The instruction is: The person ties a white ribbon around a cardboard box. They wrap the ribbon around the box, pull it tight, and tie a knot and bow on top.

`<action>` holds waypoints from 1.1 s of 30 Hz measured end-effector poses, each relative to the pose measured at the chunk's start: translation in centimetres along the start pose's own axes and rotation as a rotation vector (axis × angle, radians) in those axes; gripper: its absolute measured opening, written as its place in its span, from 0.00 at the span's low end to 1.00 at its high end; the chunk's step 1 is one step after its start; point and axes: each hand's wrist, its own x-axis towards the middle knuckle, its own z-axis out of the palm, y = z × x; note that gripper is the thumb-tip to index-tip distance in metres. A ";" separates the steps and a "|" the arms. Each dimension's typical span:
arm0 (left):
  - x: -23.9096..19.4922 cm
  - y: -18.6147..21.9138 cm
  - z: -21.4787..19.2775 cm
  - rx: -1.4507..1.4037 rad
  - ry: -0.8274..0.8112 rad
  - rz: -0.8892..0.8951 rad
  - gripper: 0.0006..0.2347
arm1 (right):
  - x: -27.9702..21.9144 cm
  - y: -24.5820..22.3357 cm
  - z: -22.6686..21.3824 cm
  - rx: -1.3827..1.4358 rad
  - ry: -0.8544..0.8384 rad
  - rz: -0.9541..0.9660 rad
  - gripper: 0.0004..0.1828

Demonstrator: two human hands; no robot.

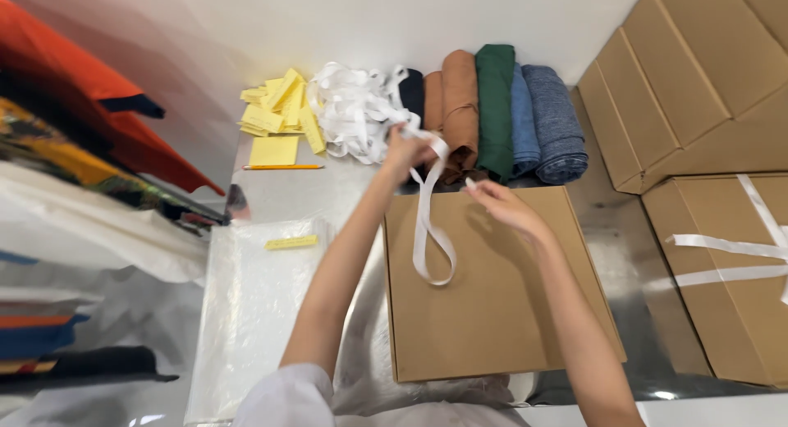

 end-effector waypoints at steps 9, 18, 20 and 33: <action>-22.7 -1.3 3.1 0.096 -0.372 0.052 0.33 | -0.1 -0.1 3.5 1.028 -0.222 0.172 0.37; -22.1 -7.7 -5.6 -0.586 0.088 0.198 0.17 | 6.1 15.8 -7.6 1.538 0.185 -0.063 0.19; -26.2 -5.3 -3.3 -0.519 0.232 0.257 0.18 | 3.5 16.8 -9.9 1.633 0.117 -0.087 0.09; -30.2 -9.7 3.7 1.347 0.554 0.338 0.27 | -6.0 13.8 -3.9 0.473 -0.126 -0.102 0.18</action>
